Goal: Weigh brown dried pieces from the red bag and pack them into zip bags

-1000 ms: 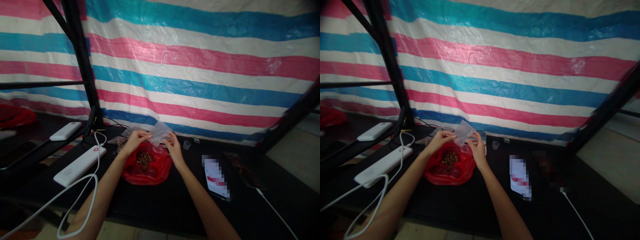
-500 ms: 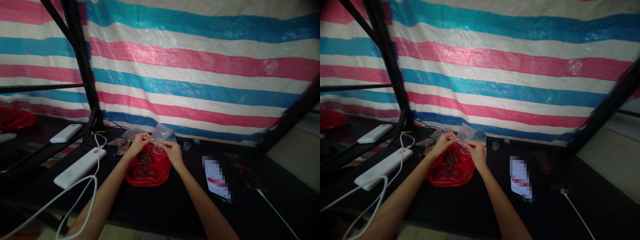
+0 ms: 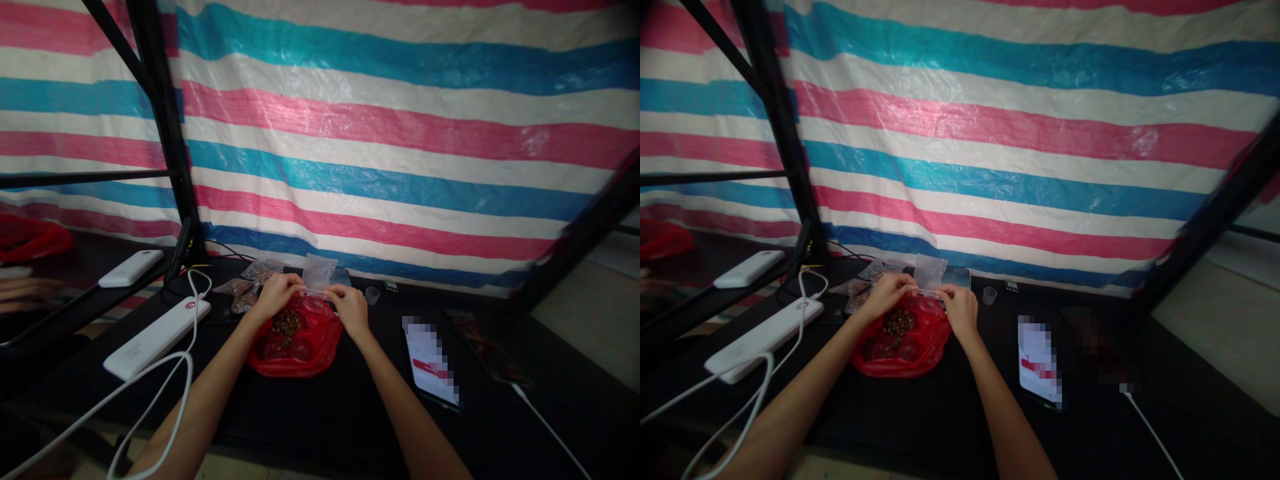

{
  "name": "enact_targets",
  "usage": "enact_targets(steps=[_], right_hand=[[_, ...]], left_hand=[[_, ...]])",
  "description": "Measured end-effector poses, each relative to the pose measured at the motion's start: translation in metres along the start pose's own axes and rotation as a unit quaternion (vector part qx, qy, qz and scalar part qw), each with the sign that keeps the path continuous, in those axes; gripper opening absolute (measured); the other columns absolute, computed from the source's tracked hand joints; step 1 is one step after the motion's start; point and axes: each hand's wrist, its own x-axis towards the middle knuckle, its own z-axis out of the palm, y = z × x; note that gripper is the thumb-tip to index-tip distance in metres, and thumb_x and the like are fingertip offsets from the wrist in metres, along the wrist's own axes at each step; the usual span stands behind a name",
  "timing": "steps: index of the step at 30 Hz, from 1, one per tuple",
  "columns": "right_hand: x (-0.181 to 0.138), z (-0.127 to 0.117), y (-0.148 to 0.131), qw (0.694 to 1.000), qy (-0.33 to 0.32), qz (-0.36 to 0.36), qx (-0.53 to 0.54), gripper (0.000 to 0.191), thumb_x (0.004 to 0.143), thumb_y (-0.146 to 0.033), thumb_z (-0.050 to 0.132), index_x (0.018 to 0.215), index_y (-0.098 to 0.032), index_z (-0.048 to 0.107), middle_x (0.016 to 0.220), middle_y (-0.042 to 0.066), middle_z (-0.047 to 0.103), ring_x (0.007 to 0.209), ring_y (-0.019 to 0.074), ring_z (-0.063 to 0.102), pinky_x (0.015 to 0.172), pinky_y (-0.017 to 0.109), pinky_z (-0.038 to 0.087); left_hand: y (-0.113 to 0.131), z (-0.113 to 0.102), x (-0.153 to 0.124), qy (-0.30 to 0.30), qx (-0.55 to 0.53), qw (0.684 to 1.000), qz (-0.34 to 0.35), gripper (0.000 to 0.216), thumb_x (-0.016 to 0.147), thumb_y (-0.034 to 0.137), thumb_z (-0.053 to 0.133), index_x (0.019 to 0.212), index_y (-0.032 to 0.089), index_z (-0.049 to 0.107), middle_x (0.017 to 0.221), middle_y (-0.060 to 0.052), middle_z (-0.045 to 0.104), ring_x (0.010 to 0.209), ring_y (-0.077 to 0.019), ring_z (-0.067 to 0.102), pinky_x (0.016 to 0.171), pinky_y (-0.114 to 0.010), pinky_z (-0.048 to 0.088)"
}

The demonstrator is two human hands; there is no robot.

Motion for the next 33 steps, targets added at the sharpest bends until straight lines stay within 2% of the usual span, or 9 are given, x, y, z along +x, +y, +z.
enact_targets(steps=[4, 10, 18, 25, 30, 33], right_hand=[[0.0004, 0.0022, 0.0022, 1.000, -0.001, -0.013, -0.025, 0.014, 0.074, -0.034, 0.057, 0.072, -0.029, 0.069, 0.068, -0.002, 0.069, 0.064, 0.0170, 0.063, 0.052, 0.023, 0.037], [-0.0026, 0.0004, -0.0040, 0.999, -0.018, -0.023, -0.044, 0.013, 0.075, -0.032, 0.055, 0.072, -0.029, 0.067, 0.066, -0.002, 0.068, 0.064, 0.0165, 0.062, 0.052, 0.023, 0.035], [-0.0029, 0.0021, -0.0042, 0.999, -0.024, -0.033, -0.031, 0.012, 0.075, -0.029, 0.055, 0.071, -0.028, 0.066, 0.066, -0.002, 0.068, 0.063, 0.0165, 0.062, 0.053, 0.023, 0.037], [-0.0021, 0.0060, 0.0013, 0.998, -0.021, -0.049, 0.012, 0.016, 0.077, -0.032, 0.051, 0.076, -0.024, 0.064, 0.069, -0.001, 0.067, 0.064, 0.0165, 0.061, 0.058, 0.024, 0.040], [-0.0011, 0.0100, 0.0025, 0.996, -0.041, -0.067, 0.046, 0.016, 0.077, -0.031, 0.051, 0.074, -0.022, 0.063, 0.068, 0.000, 0.064, 0.064, 0.0158, 0.059, 0.061, 0.024, 0.041], [-0.0021, 0.0097, 0.0000, 0.995, -0.038, -0.085, 0.046, 0.014, 0.076, -0.030, 0.053, 0.074, -0.021, 0.064, 0.069, 0.000, 0.064, 0.064, 0.0154, 0.058, 0.062, 0.024, 0.041]], left_hand=[[0.0006, 0.0017, -0.0019, 0.005, 0.031, 1.000, 0.001, 0.021, 0.080, 0.029, 0.048, 0.076, 0.019, 0.065, 0.067, 0.000, 0.068, 0.068, -0.0152, 0.060, 0.067, -0.022, 0.039], [-0.0014, 0.0035, -0.0028, 0.009, 0.049, 0.999, 0.011, 0.020, 0.080, 0.029, 0.048, 0.072, 0.018, 0.063, 0.063, 0.001, 0.065, 0.061, -0.0137, 0.058, 0.063, -0.021, 0.036], [-0.0004, 0.0056, -0.0024, 0.005, 0.024, 1.000, 0.018, 0.020, 0.079, 0.026, 0.048, 0.067, 0.016, 0.061, 0.057, 0.001, 0.060, 0.054, -0.0120, 0.054, 0.059, -0.021, 0.036], [-0.0019, 0.0063, -0.0047, -0.013, -0.031, 0.999, 0.002, 0.026, 0.078, 0.038, 0.051, 0.077, 0.015, 0.063, 0.059, -0.001, 0.063, 0.054, -0.0133, 0.056, 0.054, -0.021, 0.038], [-0.0021, 0.0093, -0.0054, -0.048, -0.065, 0.997, 0.015, 0.029, 0.077, 0.040, 0.053, 0.072, 0.014, 0.063, 0.060, -0.002, 0.063, 0.052, -0.0125, 0.055, 0.053, -0.020, 0.038], [-0.0009, 0.0100, -0.0056, -0.040, -0.059, 0.997, 0.023, 0.028, 0.077, 0.039, 0.053, 0.072, 0.013, 0.064, 0.060, -0.002, 0.064, 0.053, -0.0122, 0.055, 0.054, -0.020, 0.038]])
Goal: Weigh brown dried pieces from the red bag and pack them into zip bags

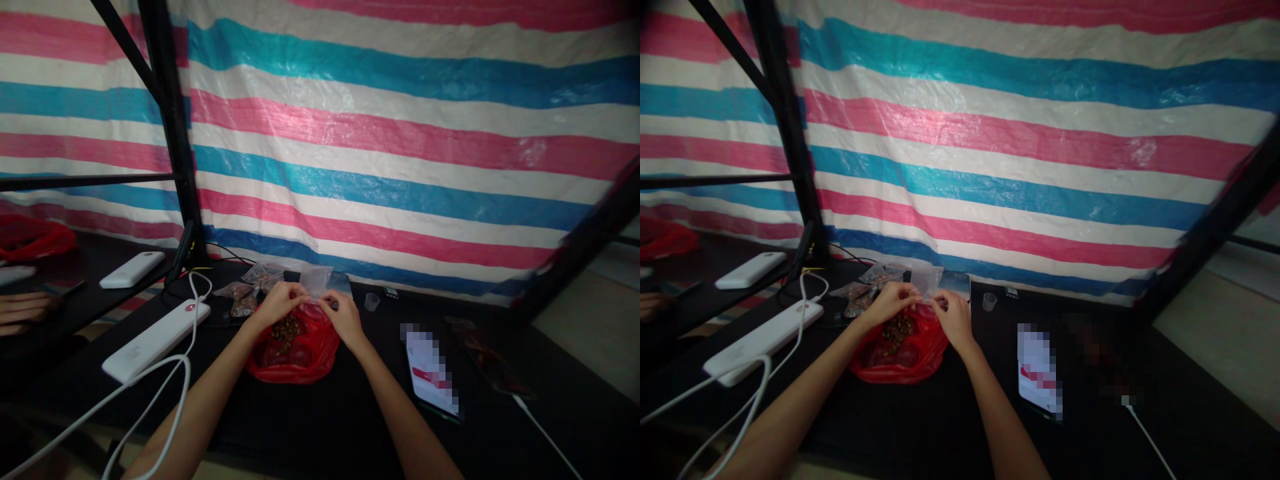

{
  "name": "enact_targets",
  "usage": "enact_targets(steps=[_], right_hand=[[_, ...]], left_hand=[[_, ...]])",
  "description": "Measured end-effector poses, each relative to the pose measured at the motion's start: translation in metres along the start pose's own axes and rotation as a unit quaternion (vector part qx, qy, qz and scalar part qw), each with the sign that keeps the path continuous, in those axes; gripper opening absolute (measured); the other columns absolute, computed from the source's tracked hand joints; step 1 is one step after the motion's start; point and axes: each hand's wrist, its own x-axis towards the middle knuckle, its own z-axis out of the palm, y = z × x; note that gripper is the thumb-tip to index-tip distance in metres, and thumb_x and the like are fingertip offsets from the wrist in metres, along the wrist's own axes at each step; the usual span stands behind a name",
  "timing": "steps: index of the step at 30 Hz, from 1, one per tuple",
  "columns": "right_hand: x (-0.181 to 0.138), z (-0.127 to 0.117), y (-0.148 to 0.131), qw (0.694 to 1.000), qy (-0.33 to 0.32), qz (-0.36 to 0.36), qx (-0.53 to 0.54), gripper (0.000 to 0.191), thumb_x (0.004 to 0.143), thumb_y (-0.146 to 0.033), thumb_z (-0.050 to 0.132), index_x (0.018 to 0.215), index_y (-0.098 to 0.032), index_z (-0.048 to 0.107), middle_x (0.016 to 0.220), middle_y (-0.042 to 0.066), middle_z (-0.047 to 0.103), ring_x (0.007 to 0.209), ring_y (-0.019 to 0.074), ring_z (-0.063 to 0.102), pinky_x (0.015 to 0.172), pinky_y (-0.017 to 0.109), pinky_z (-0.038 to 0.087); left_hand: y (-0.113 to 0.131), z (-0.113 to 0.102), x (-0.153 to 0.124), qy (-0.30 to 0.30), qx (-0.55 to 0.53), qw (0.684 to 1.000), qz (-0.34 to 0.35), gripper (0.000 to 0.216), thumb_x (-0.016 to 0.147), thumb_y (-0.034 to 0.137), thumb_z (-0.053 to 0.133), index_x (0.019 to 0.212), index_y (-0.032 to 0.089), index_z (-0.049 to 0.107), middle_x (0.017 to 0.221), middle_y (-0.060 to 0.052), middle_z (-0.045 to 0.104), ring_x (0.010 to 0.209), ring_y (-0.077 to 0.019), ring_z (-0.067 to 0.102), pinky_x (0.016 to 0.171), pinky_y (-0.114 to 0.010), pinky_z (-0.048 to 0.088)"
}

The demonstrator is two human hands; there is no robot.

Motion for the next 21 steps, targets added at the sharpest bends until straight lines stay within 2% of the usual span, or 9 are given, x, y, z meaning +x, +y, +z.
enact_targets(steps=[6, 11, 17, 21], right_hand=[[0.000, 0.000, 0.001, 1.000, 0.006, -0.025, 0.015, 0.014, 0.076, -0.029, 0.054, 0.074, -0.020, 0.065, 0.072, 0.001, 0.065, 0.065, 0.0148, 0.057, 0.064, 0.025, 0.041], [0.001, 0.003, 0.006, 0.998, 0.020, -0.049, 0.025, 0.012, 0.076, -0.027, 0.056, 0.072, -0.019, 0.065, 0.076, 0.003, 0.064, 0.077, 0.0174, 0.057, 0.072, 0.027, 0.041], [-0.002, 0.011, 0.012, 0.997, 0.001, 0.027, 0.071, 0.015, 0.075, -0.030, 0.055, 0.073, -0.019, 0.065, 0.072, 0.002, 0.065, 0.065, 0.0155, 0.057, 0.062, 0.025, 0.043], [-0.002, 0.013, 0.012, 0.995, 0.006, 0.058, 0.083, 0.017, 0.073, -0.031, 0.055, 0.073, -0.018, 0.065, 0.071, 0.002, 0.066, 0.064, 0.0158, 0.059, 0.061, 0.025, 0.043]], left_hand=[[0.001, 0.003, 0.001, 0.008, 0.032, 0.999, -0.002, 0.033, 0.079, 0.042, 0.050, 0.072, 0.013, 0.065, 0.058, -0.002, 0.063, 0.051, -0.0115, 0.053, 0.053, -0.020, 0.036], [0.006, 0.002, 0.000, 0.005, 0.050, 0.999, -0.001, 0.035, 0.079, 0.043, 0.049, 0.068, 0.013, 0.064, 0.056, -0.001, 0.061, 0.051, -0.0109, 0.052, 0.054, -0.019, 0.035], [0.009, 0.003, -0.002, -0.023, 0.035, 0.999, -0.002, 0.033, 0.080, 0.039, 0.050, 0.061, 0.013, 0.060, 0.051, 0.001, 0.058, 0.045, -0.0090, 0.050, 0.051, -0.018, 0.034], [0.005, 0.012, -0.002, -0.018, -0.018, 0.999, -0.026, 0.031, 0.081, 0.041, 0.047, 0.073, 0.013, 0.058, 0.055, 0.001, 0.059, 0.044, -0.0097, 0.052, 0.048, -0.018, 0.037]])
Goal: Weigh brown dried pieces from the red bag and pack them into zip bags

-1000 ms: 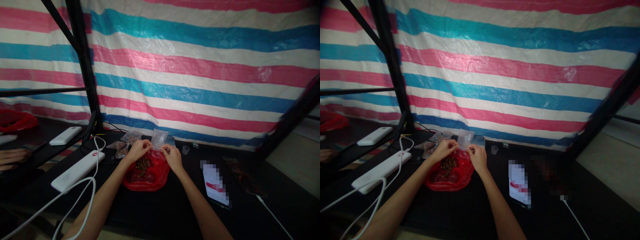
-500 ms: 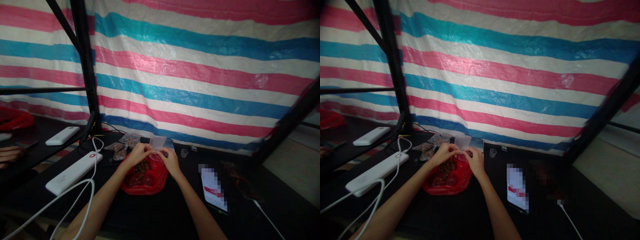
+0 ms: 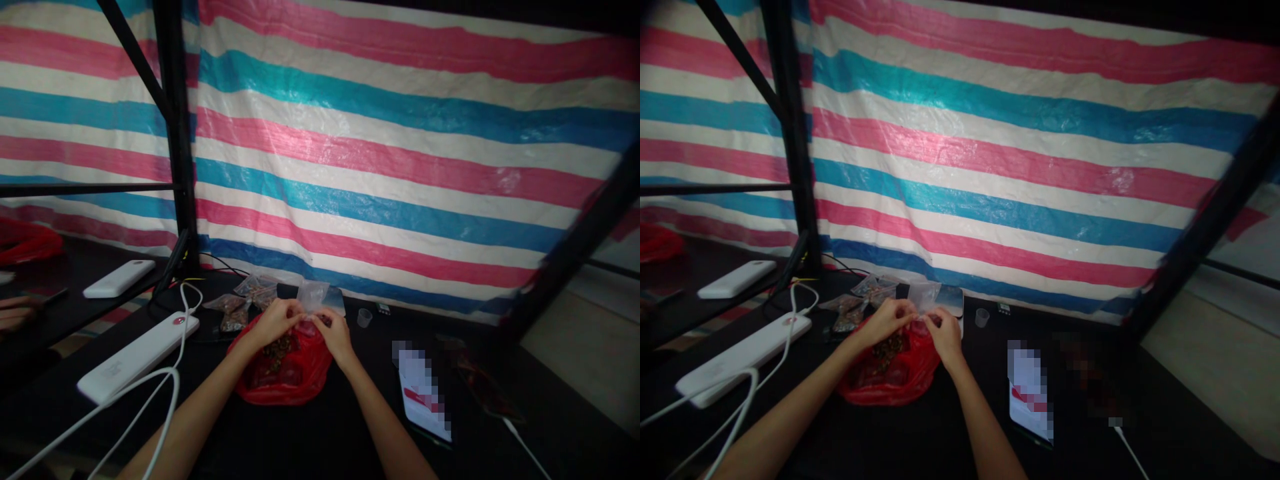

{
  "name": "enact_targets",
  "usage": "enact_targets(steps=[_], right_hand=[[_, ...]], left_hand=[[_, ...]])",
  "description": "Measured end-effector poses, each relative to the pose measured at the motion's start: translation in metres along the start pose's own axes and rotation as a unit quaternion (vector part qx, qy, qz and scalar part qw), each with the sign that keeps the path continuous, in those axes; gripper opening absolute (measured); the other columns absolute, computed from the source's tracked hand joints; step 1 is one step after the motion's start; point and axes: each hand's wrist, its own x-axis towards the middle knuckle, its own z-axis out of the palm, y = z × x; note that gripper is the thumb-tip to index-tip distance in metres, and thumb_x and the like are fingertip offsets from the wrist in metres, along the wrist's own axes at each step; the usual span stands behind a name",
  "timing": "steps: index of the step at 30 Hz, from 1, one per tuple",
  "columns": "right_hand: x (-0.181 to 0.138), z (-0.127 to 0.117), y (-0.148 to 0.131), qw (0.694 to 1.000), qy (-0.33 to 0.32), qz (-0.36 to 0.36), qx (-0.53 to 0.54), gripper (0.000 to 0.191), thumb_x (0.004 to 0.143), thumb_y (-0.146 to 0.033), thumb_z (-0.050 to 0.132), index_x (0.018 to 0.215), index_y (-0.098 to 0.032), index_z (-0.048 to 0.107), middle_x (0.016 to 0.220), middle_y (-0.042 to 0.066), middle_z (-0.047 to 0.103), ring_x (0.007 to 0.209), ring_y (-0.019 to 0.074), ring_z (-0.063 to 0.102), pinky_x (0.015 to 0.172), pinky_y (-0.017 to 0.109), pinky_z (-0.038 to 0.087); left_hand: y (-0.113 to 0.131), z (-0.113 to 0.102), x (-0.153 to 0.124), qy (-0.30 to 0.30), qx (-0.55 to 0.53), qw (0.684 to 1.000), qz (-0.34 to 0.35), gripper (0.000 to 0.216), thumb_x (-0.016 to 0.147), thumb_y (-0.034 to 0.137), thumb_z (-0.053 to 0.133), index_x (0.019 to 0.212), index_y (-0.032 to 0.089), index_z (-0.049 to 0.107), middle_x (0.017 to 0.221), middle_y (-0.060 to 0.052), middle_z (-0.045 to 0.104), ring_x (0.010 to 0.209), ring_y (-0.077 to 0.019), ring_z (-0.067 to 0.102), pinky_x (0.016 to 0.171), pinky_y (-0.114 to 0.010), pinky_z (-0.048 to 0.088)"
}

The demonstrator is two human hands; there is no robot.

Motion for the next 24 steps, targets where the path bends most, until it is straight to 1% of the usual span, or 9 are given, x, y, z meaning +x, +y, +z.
enact_targets(steps=[3, 7, 11, 13, 15, 17, 19, 22, 24], right_hand=[[0.000, 0.000, -0.002, 1.000, 0.015, 0.002, -0.016, 0.017, 0.074, -0.031, 0.054, 0.073, -0.018, 0.066, 0.070, 0.002, 0.066, 0.063, 0.0159, 0.059, 0.059, 0.024, 0.043], [-0.002, -0.001, -0.004, 0.999, 0.009, 0.002, -0.034, 0.018, 0.074, -0.033, 0.054, 0.075, -0.020, 0.067, 0.072, 0.002, 0.067, 0.065, 0.0163, 0.061, 0.060, 0.024, 0.043], [-0.004, -0.004, -0.006, 0.999, -0.018, 0.041, -0.031, 0.020, 0.071, -0.039, 0.058, 0.073, -0.023, 0.069, 0.069, 0.001, 0.068, 0.064, 0.0163, 0.061, 0.060, 0.024, 0.043], [-0.003, -0.004, -0.004, 0.998, -0.020, 0.059, -0.032, 0.022, 0.069, -0.043, 0.059, 0.073, -0.023, 0.070, 0.066, 0.000, 0.068, 0.062, 0.0161, 0.060, 0.058, 0.024, 0.042], [-0.002, -0.003, -0.002, 0.997, -0.010, 0.066, -0.026, 0.024, 0.067, -0.045, 0.060, 0.072, -0.023, 0.070, 0.066, 0.000, 0.067, 0.061, 0.0162, 0.059, 0.058, 0.024, 0.041], [-0.001, -0.001, 0.001, 0.997, -0.004, 0.070, 0.017, 0.027, 0.065, -0.046, 0.061, 0.070, -0.021, 0.070, 0.065, 0.001, 0.067, 0.060, 0.0165, 0.058, 0.059, 0.026, 0.042], [0.001, 0.000, 0.002, 0.991, -0.011, 0.084, 0.105, 0.030, 0.062, -0.046, 0.063, 0.069, -0.018, 0.070, 0.065, 0.003, 0.067, 0.060, 0.0167, 0.058, 0.058, 0.026, 0.043], [0.003, -0.005, 0.000, 0.964, -0.012, 0.144, 0.222, 0.036, 0.059, -0.048, 0.064, 0.073, -0.015, 0.069, 0.062, 0.003, 0.065, 0.056, 0.0147, 0.055, 0.049, 0.024, 0.042], [0.004, -0.010, -0.002, 0.951, -0.007, 0.181, 0.250, 0.037, 0.059, -0.048, 0.064, 0.075, -0.015, 0.069, 0.056, 0.001, 0.061, 0.050, 0.0118, 0.051, 0.043, 0.021, 0.039]], left_hand=[[-0.004, 0.007, 0.000, 0.002, -0.034, 0.999, -0.004, 0.030, 0.083, 0.040, 0.042, 0.079, 0.014, 0.056, 0.056, 0.001, 0.059, 0.042, -0.0095, 0.051, 0.046, -0.018, 0.038], [-0.006, 0.010, 0.000, 0.001, -0.033, 0.999, 0.014, 0.029, 0.084, 0.037, 0.041, 0.077, 0.014, 0.056, 0.054, 0.002, 0.057, 0.042, -0.0093, 0.051, 0.047, -0.018, 0.039], [-0.003, 0.009, 0.001, -0.008, -0.030, 0.999, 0.010, 0.029, 0.083, 0.038, 0.043, 0.074, 0.013, 0.057, 0.051, 0.002, 0.055, 0.042, -0.0095, 0.051, 0.045, -0.018, 0.038], [-0.002, 0.010, 0.001, -0.010, -0.026, 1.000, -0.001, 0.030, 0.081, 0.039, 0.045, 0.075, 0.013, 0.057, 0.050, 0.002, 0.055, 0.041, -0.0098, 0.051, 0.043, -0.018, 0.037], [-0.001, 0.010, 0.002, -0.007, -0.019, 1.000, -0.002, 0.032, 0.081, 0.041, 0.046, 0.070, 0.013, 0.057, 0.048, 0.002, 0.054, 0.040, -0.0096, 0.050, 0.043, -0.017, 0.037], [-0.001, 0.010, 0.003, -0.007, -0.021, 1.000, 0.004, 0.034, 0.080, 0.041, 0.047, 0.065, 0.013, 0.057, 0.046, 0.002, 0.052, 0.038, -0.0086, 0.048, 0.043, -0.017, 0.035], [-0.002, 0.009, 0.005, -0.007, -0.049, 0.999, -0.001, 0.034, 0.080, 0.042, 0.047, 0.065, 0.012, 0.057, 0.045, 0.002, 0.052, 0.035, -0.0080, 0.045, 0.041, -0.017, 0.033], [-0.003, 0.007, 0.009, -0.006, -0.127, 0.992, -0.014, 0.033, 0.080, 0.041, 0.047, 0.075, 0.011, 0.058, 0.052, 0.000, 0.057, 0.036, -0.0080, 0.045, 0.039, -0.018, 0.032], [-0.003, 0.006, 0.011, -0.003, -0.153, 0.988, -0.009, 0.033, 0.080, 0.040, 0.046, 0.074, 0.011, 0.058, 0.052, 0.000, 0.058, 0.036, -0.0071, 0.043, 0.040, -0.017, 0.030]])
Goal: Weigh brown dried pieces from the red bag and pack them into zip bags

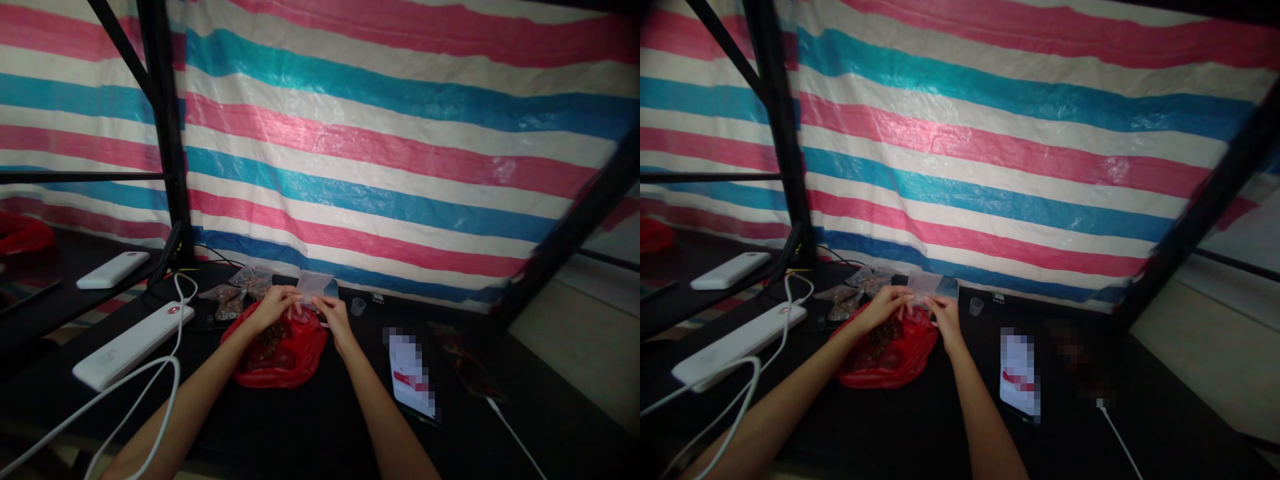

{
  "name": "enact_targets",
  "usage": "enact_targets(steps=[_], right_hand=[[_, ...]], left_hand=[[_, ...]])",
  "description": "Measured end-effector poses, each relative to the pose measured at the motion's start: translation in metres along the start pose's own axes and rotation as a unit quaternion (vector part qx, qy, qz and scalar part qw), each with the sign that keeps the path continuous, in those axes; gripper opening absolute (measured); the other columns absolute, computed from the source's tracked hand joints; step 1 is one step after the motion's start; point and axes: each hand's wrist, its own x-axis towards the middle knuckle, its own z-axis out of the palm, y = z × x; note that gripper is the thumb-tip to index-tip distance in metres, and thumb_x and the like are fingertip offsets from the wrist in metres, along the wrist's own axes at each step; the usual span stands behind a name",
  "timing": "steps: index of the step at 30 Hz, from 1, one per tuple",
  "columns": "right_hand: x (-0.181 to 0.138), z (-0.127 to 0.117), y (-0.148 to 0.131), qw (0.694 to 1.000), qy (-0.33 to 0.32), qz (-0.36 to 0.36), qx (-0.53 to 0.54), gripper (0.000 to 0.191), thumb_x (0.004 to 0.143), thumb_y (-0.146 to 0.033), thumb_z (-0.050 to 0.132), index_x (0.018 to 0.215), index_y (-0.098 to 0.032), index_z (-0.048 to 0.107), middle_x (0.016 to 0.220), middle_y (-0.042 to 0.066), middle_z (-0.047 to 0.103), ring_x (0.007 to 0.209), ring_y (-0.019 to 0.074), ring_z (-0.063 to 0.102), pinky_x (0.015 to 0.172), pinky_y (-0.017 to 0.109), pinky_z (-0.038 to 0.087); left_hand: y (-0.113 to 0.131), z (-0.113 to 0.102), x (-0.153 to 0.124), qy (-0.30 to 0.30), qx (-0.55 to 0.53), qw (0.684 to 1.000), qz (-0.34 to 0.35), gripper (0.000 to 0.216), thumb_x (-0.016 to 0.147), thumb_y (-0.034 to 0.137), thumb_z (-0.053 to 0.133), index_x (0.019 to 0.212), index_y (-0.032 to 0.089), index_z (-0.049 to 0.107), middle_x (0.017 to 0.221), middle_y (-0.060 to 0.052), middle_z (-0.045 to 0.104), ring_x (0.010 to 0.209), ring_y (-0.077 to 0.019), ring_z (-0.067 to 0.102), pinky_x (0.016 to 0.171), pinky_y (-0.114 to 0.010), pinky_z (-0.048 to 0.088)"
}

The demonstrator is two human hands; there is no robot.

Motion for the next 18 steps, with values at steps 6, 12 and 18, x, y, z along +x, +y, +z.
enact_targets(steps=[6, 12, 18], right_hand=[[0.002, -0.001, -0.005, 0.998, -0.040, -0.034, 0.020, 0.031, 0.062, -0.045, 0.061, 0.061, -0.014, 0.065, 0.050, -0.001, 0.056, 0.042, 0.0069, 0.043, 0.040, 0.018, 0.033], [0.019, -0.035, -0.007, 0.989, 0.109, -0.086, 0.050, 0.041, 0.063, -0.053, 0.055, 0.070, -0.014, 0.063, 0.061, 0.001, 0.059, 0.037, 0.0051, 0.039, 0.039, 0.020, 0.030], [0.025, -0.090, -0.010, 0.957, 0.279, -0.036, -0.070, 0.046, 0.072, -0.046, 0.047, 0.105, -0.014, 0.051, 0.068, 0.002, 0.062, 0.043, 0.0104, 0.048, 0.043, 0.022, 0.031]], left_hand=[[0.001, 0.003, 0.003, 0.001, 0.010, 1.000, 0.010, 0.039, 0.081, 0.043, 0.044, 0.064, 0.011, 0.056, 0.043, 0.003, 0.049, 0.035, -0.0052, 0.036, 0.040, -0.016, 0.026], [0.002, -0.030, -0.004, 0.156, 0.098, 0.983, -0.020, 0.046, 0.085, 0.043, 0.032, 0.118, 0.013, 0.044, 0.060, 0.000, 0.060, 0.042, -0.0105, 0.048, 0.046, -0.021, 0.038], [-0.030, -0.072, -0.016, 0.138, 0.430, 0.889, -0.081, 0.039, 0.076, 0.028, 0.052, 0.115, 0.021, 0.049, 0.120, -0.006, 0.053, 0.107, -0.0237, 0.047, 0.088, -0.035, 0.038]])
